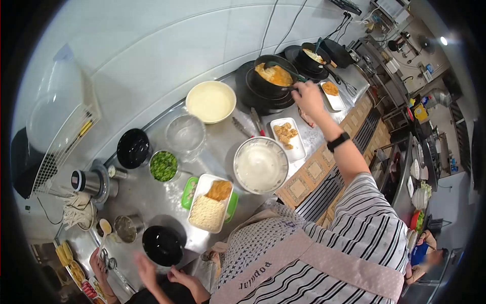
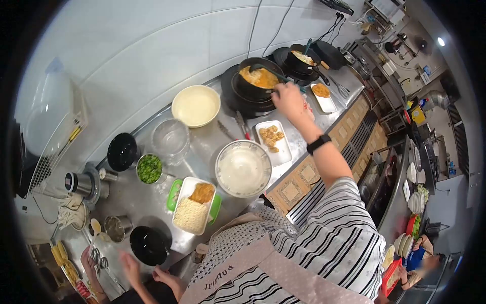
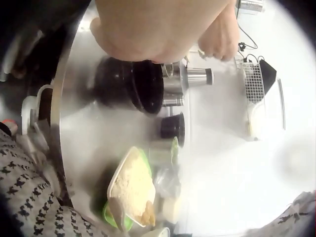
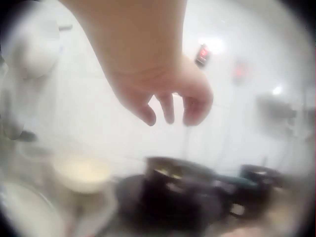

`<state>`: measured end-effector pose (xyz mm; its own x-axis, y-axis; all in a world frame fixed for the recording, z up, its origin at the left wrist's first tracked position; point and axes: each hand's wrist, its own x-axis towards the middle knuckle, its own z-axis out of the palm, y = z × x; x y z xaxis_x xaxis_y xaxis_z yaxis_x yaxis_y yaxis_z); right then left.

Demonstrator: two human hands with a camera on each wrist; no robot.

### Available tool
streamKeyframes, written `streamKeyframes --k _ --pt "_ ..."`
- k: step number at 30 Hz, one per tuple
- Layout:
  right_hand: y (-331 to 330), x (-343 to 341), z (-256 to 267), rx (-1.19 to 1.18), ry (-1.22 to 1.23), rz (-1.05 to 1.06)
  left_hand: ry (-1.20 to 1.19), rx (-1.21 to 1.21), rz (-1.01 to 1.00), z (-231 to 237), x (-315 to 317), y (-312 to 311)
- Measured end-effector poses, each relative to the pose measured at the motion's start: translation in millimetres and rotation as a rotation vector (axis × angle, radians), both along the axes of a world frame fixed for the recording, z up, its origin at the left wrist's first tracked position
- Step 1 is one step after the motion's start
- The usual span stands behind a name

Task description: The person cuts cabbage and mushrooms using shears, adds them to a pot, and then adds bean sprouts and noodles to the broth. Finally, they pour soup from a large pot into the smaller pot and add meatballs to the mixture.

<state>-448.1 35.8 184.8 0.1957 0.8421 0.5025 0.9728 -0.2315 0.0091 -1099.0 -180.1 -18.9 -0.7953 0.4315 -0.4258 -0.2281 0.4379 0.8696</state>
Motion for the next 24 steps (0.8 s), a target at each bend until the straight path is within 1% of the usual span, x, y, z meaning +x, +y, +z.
streamKeyframes --k 2,3,4,6,7,8,10,12,13,15,17,20,21,22,24 --pt "10.8 71.7 -16.3 -0.095 -0.179 -0.231 0.103 0.004 0.022 7.3 27.2 -3.2" --pt "20.4 108.1 -32.8 -0.28 -0.178 -0.346 0.138 0.018 0.024 9.2 42.8 -1.3" --pt "23.5 134.2 -50.2 -0.281 -0.257 -0.32 0.171 0.031 0.029 12.2 58.2 -1.1" --pt "44.7 182.4 -77.5 -0.505 0.244 -0.158 0.27 0.047 0.098 16.3 95.4 -2.7" --pt "44.9 184.3 -85.9 -0.368 0.35 0.044 0.294 0.075 0.129 36.5 131.4 1.3" --pt "45.3 183.5 -94.5 -0.289 0.444 0.126 0.277 0.088 0.173 48.8 159.5 5.1" --pt "29.6 160.8 -75.8 -0.377 0.367 0.102 0.224 0.133 0.174 40.6 196.2 4.6" --pt "2.9 148.0 -43.2 -0.382 0.271 0.116 0.241 0.12 0.067 30.1 220.7 3.0" --pt "-6.7 143.2 -30.4 -0.375 0.218 0.127 0.191 0.18 0.028 30.3 231.1 2.4" --pt "-27.6 147.0 -16.5 -0.344 0.153 0.118 0.191 0.249 0.006 40.3 259.5 2.4" --pt "-32.0 148.1 -13.2 -0.349 0.139 0.104 0.2 0.301 -0.044 39.4 272.8 -3.2" --pt "-33.5 144.8 -17.8 -0.402 0.167 0.068 0.098 0.176 -0.015 52.3 292.8 -1.7" --pt "-22.8 145.7 -24.8 -0.411 0.164 0.06 0.067 0.182 -0.017 36.4 287.7 -5.3" --pt "-12.3 147.5 -30.0 -0.416 0.159 0.052 -0.004 0.196 -0.065 30.3 289.2 -6.2" --pt "1.0 160.8 -33.7 -0.302 0.275 0.06 -0.148 0.235 -0.161 22.8 292.7 -3.6"
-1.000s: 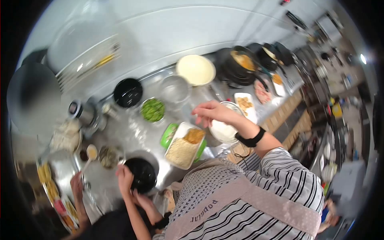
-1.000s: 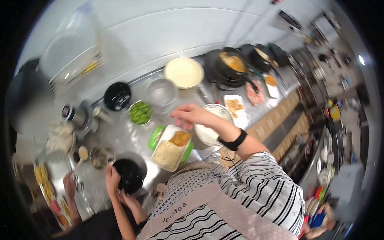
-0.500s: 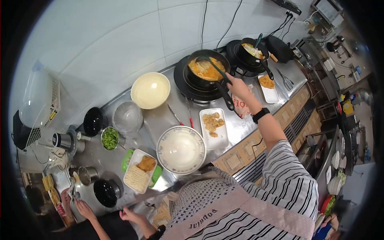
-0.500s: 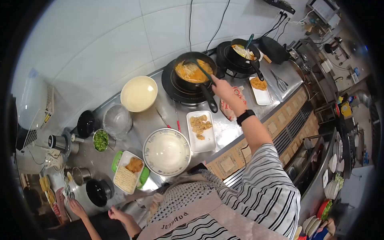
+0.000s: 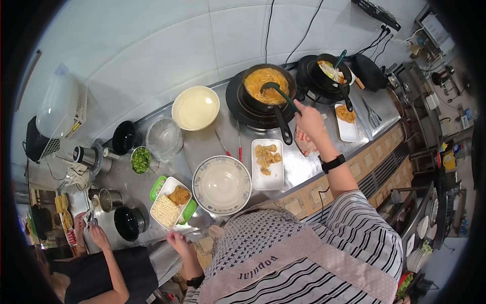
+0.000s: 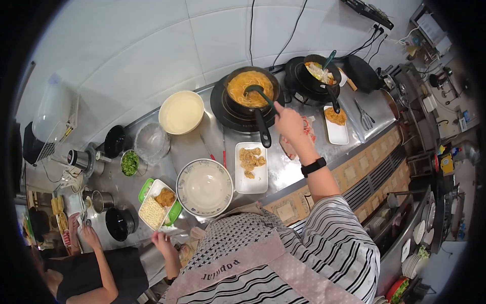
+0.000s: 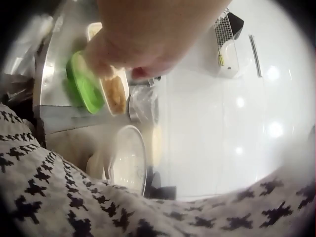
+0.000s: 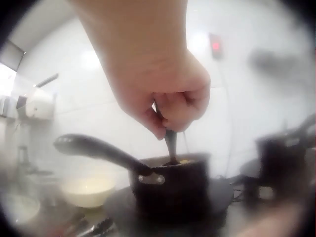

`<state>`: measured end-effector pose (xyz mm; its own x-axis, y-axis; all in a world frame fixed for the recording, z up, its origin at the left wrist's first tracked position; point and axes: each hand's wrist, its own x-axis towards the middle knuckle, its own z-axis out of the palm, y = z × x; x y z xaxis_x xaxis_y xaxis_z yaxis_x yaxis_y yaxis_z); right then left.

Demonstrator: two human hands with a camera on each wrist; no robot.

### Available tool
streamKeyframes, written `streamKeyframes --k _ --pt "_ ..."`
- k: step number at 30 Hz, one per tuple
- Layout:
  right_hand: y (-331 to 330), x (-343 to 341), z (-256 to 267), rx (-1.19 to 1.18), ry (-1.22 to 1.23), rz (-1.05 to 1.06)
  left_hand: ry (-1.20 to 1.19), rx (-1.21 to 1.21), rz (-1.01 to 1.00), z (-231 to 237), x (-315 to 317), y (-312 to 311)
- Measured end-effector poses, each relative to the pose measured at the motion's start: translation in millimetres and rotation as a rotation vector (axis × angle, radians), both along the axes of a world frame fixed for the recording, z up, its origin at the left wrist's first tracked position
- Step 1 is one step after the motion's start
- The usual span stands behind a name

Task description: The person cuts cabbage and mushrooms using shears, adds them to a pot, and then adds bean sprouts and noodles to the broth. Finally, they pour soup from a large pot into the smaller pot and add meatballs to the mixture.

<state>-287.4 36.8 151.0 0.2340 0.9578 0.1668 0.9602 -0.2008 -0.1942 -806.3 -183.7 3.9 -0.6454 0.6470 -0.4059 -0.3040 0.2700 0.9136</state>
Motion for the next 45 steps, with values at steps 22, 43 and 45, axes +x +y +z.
streamKeyframes --k 22,43,45 --pt "36.4 -13.3 -14.7 0.176 0.129 -0.142 -0.448 -0.262 -0.852 18.0 99.1 133.5" --pt "35.3 36.4 -50.0 0.106 -0.024 0.198 -0.173 -0.076 -0.376 13.4 -30.1 26.5" --pt "0.4 6.1 -5.9 0.14 -0.075 0.219 -0.166 -0.041 -0.333 9.5 -37.6 18.7"
